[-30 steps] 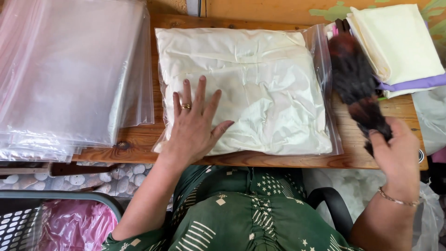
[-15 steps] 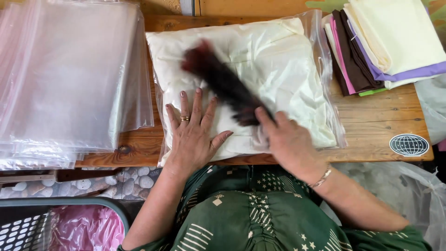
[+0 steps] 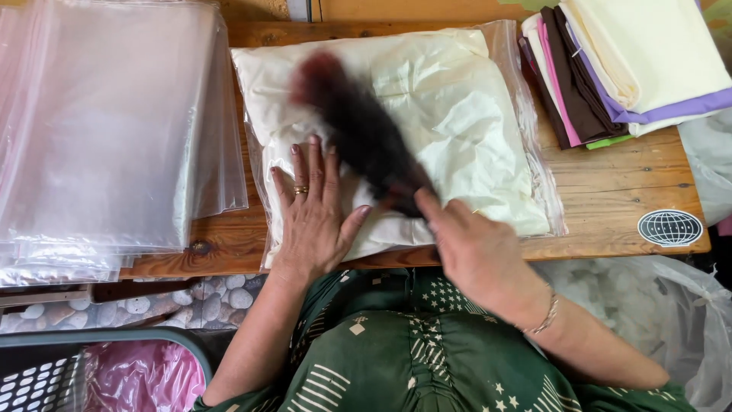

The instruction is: The person places a folded white fabric into a clear zip-top bag, seals the bag, and uses a brush to smooth the fabric inside. The sealed package is then placed into a grey plastic basket.

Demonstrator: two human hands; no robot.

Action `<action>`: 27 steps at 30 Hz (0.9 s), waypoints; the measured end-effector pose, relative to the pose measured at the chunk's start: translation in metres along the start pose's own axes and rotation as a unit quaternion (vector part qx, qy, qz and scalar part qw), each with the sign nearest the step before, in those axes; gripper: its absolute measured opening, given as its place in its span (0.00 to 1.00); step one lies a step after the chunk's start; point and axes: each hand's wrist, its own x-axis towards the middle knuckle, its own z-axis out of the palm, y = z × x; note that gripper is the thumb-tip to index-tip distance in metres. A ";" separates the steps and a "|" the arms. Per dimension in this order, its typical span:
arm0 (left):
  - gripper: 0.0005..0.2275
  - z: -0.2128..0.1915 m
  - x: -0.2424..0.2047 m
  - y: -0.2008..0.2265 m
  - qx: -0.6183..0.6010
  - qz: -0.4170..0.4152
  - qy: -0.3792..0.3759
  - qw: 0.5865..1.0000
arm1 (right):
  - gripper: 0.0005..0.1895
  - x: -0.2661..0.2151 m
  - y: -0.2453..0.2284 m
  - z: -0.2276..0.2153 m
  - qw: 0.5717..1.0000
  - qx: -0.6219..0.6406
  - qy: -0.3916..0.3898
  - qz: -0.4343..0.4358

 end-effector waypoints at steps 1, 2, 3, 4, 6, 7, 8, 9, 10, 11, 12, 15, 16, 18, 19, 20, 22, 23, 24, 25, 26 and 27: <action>0.38 0.010 0.000 -0.006 -0.105 0.030 0.112 0.988 | 0.23 -0.007 -0.009 0.006 0.995 -0.070 -0.005 -0.064; 0.40 0.019 0.001 -0.012 -0.206 0.061 0.223 0.951 | 0.23 -0.012 -0.018 0.013 0.982 -0.139 -0.008 -0.128; 0.40 0.014 0.001 -0.012 -0.205 0.064 0.222 0.951 | 0.23 -0.005 -0.009 0.010 0.982 -0.139 -0.005 -0.126; 0.40 0.011 -0.002 -0.012 -0.217 0.070 0.224 0.948 | 0.25 -0.001 0.000 0.007 0.985 -0.147 -0.081 -0.039; 0.39 0.011 -0.003 -0.012 -0.230 0.073 0.227 0.944 | 0.28 0.001 0.031 0.000 0.974 -0.155 -0.156 0.047; 0.40 0.015 -0.001 -0.013 -0.202 0.080 0.234 0.948 | 0.28 -0.002 0.053 -0.004 0.968 -0.194 -0.124 0.101; 0.41 0.018 -0.001 -0.013 -0.175 0.087 0.238 0.951 | 0.28 -0.006 0.076 -0.008 0.956 -0.231 -0.091 0.155; 0.41 0.015 -0.004 -0.010 -0.176 0.085 0.237 0.952 | 0.28 -0.009 0.094 -0.007 0.956 -0.232 -0.093 0.154; 0.39 0.012 -0.005 -0.007 -0.202 0.075 0.232 0.949 | 0.27 -0.012 0.112 -0.006 0.948 -0.223 -0.081 0.210; 0.36 0.008 -0.007 -0.004 -0.227 0.066 0.226 0.945 | 0.25 -0.016 0.131 -0.005 0.938 -0.214 -0.067 0.264; 0.36 0.007 -0.007 -0.004 -0.228 0.067 0.225 0.945 | 0.25 -0.019 0.128 -0.006 0.937 -0.215 -0.067 0.266; 0.36 0.009 -0.003 -0.008 -0.236 0.088 0.255 0.934 | 0.23 -0.019 0.103 -0.007 0.973 -0.167 0.052 0.149; 0.39 0.013 0.001 -0.013 -0.214 0.103 0.289 0.927 | 0.22 -0.017 0.081 -0.005 0.983 -0.136 0.094 0.084; 0.43 0.019 0.006 -0.017 -0.191 0.118 0.320 0.920 | 0.21 -0.009 0.037 -0.003 0.985 -0.103 0.136 0.020; 0.45 0.021 0.006 -0.016 -0.187 0.110 0.355 0.909 | 0.19 -0.002 0.012 -0.004 0.989 -0.090 0.096 -0.059; 0.46 0.022 0.006 -0.016 -0.182 0.101 0.392 0.896 | 0.18 0.006 -0.012 -0.005 0.985 -0.077 0.058 -0.140; 0.48 0.024 0.001 -0.021 -0.169 0.101 0.381 0.903 | 0.19 0.016 -0.027 0.012 0.979 -0.059 0.031 -0.193; 0.50 0.024 -0.002 -0.023 -0.157 0.099 0.371 0.910 | 0.20 0.022 -0.036 0.020 0.969 -0.042 0.003 -0.245; 0.50 0.020 -0.002 -0.021 -0.156 0.098 0.374 0.909 | 0.20 0.029 -0.035 0.023 0.968 -0.043 0.004 -0.248; 0.49 0.016 -0.002 -0.020 -0.147 0.098 0.363 0.915 | 0.21 0.037 -0.035 0.025 0.975 -0.059 -0.032 -0.212; 0.47 0.013 -0.002 -0.018 -0.140 0.097 0.352 0.920 | 0.22 0.044 -0.036 0.028 0.979 -0.074 -0.068 -0.176; 0.47 0.015 -0.002 -0.016 -0.139 0.094 0.355 0.920 | 0.22 0.051 -0.021 0.030 0.978 -0.075 -0.069 -0.180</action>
